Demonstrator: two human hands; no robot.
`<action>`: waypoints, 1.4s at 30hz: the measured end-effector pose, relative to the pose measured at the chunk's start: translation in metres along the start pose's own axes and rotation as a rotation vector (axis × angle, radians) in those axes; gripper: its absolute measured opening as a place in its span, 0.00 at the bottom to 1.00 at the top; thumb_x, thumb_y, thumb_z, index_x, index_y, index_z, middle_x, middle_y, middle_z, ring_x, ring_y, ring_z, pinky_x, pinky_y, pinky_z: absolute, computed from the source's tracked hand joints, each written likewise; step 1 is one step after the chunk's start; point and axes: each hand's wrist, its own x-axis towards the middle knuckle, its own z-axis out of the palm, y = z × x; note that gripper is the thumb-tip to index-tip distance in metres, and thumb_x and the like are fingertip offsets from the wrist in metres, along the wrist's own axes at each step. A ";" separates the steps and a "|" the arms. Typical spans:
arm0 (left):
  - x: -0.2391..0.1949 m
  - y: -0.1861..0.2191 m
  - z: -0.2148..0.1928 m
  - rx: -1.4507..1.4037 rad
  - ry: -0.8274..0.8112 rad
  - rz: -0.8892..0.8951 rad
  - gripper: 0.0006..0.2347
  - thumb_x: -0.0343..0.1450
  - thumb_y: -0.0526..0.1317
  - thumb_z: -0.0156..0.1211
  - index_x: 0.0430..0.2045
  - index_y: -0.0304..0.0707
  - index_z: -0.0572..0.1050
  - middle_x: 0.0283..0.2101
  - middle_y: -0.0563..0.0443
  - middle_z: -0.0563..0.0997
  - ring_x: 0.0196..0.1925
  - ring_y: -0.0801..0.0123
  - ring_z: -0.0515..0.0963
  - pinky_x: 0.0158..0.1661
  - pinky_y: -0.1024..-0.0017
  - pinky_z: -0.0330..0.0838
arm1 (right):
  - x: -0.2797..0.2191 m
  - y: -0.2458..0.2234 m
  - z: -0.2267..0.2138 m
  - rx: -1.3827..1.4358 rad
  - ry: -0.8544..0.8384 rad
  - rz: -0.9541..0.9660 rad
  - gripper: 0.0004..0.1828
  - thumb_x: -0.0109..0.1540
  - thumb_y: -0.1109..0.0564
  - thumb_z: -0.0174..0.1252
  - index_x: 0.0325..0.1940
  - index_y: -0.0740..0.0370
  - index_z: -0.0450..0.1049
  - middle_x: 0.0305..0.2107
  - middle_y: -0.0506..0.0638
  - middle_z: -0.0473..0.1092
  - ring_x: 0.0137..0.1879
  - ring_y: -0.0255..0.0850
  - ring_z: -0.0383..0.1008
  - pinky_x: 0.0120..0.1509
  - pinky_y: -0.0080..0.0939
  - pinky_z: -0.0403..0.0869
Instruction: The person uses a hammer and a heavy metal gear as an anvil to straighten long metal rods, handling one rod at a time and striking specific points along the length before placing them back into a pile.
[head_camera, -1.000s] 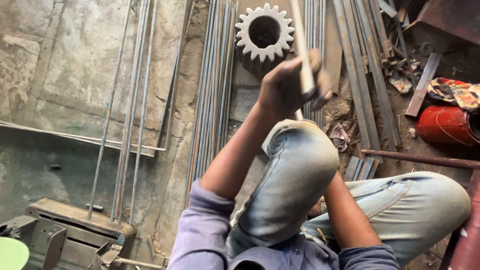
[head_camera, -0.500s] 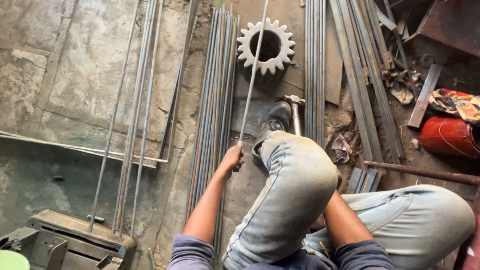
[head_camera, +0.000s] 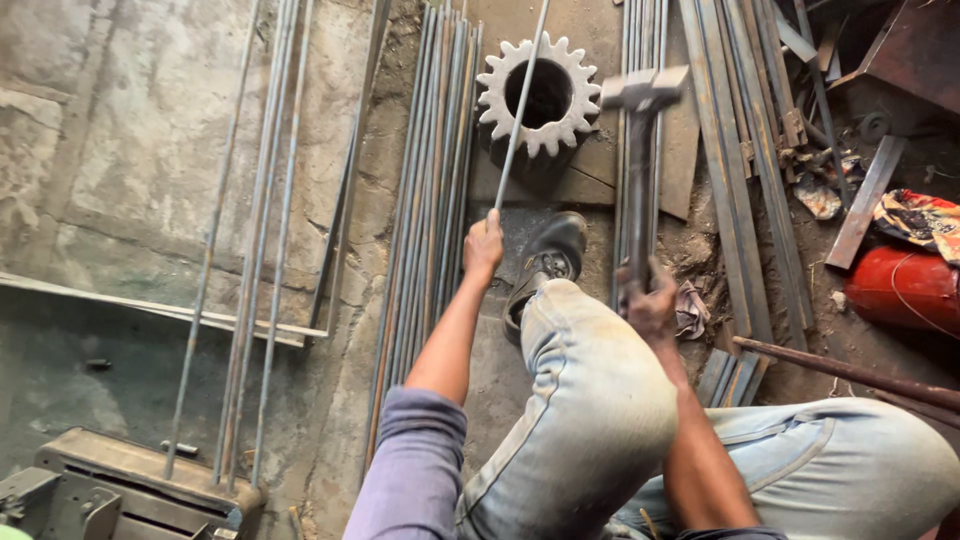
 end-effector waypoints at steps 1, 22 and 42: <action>0.011 0.007 0.005 0.012 0.007 -0.002 0.29 0.75 0.62 0.36 0.29 0.36 0.80 0.38 0.30 0.82 0.45 0.34 0.80 0.45 0.45 0.70 | 0.005 -0.015 -0.002 0.015 0.045 -0.053 0.21 0.66 0.40 0.53 0.46 0.61 0.72 0.22 0.49 0.69 0.23 0.36 0.69 0.27 0.45 0.70; 0.027 0.019 0.024 0.041 0.045 -0.017 0.32 0.75 0.63 0.35 0.31 0.34 0.82 0.40 0.24 0.81 0.47 0.30 0.79 0.48 0.43 0.70 | 0.121 -0.043 0.045 -0.009 0.143 -0.291 0.33 0.66 0.23 0.47 0.31 0.54 0.67 0.17 0.39 0.62 0.20 0.29 0.64 0.21 0.33 0.67; -0.082 -0.070 -0.007 -0.127 0.087 0.087 0.24 0.76 0.59 0.45 0.37 0.34 0.78 0.34 0.29 0.80 0.41 0.34 0.78 0.40 0.47 0.70 | 0.047 0.016 0.017 -0.571 0.054 0.343 0.25 0.67 0.34 0.50 0.53 0.54 0.74 0.37 0.62 0.76 0.41 0.55 0.78 0.43 0.55 0.74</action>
